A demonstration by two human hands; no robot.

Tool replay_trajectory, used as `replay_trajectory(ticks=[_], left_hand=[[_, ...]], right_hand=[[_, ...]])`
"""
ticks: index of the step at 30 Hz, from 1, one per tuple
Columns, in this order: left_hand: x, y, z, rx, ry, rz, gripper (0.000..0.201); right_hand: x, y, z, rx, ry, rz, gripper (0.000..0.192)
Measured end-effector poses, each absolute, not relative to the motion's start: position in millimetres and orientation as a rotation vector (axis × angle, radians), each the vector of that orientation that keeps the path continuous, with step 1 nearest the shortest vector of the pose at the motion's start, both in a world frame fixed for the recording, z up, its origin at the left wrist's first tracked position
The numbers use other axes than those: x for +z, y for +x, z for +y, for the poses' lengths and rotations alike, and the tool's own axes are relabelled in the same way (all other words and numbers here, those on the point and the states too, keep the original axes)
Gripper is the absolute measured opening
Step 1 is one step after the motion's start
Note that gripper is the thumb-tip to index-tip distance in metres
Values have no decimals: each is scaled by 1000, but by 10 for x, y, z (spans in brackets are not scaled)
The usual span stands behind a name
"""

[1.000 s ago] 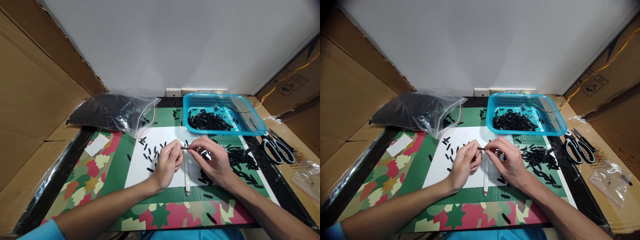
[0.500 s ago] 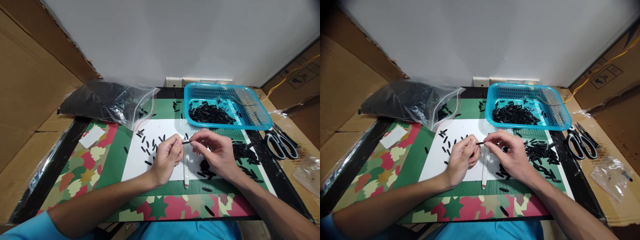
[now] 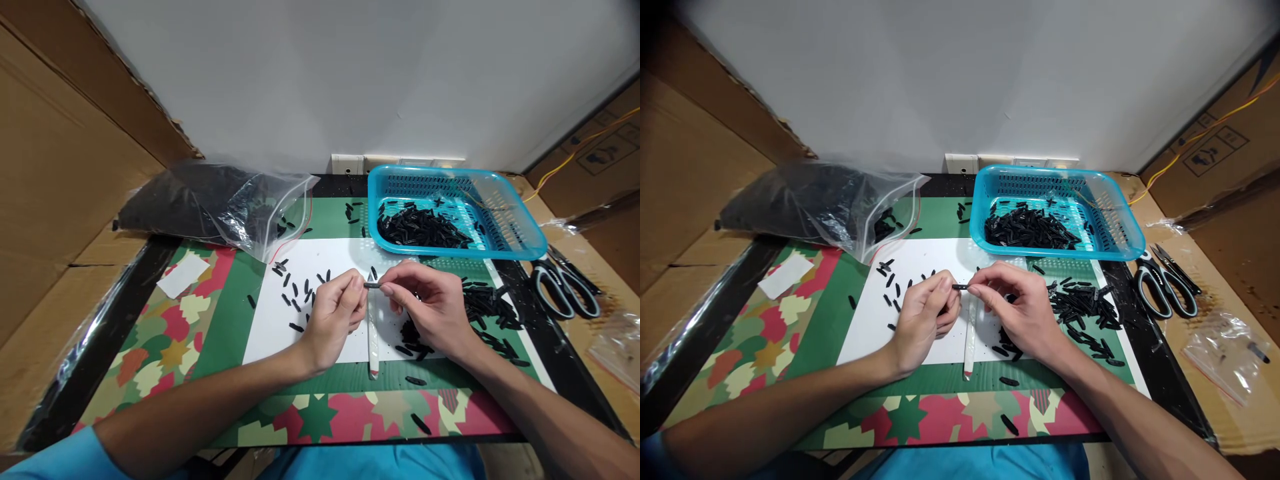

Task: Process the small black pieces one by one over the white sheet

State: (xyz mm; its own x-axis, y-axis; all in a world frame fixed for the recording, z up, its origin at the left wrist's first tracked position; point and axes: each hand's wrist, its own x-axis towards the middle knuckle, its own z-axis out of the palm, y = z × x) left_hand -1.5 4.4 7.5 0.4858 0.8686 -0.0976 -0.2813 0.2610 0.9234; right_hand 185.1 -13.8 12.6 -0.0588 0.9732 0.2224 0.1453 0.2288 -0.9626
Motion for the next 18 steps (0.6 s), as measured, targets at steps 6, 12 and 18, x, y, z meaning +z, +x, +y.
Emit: replay_trajectory(ticks=[6, 12, 18], left_hand=[[78, -26, 46, 865, 1025, 723, 42], [45, -32, 60, 877, 1051, 705, 35], [47, -46, 57, 874, 1039, 714, 33]], right_hand=[[130, 1848, -144, 998, -1128, -1455, 8], [124, 1862, -155, 957, -1139, -1459, 6], [133, 1857, -151, 994, -1114, -1453, 6]])
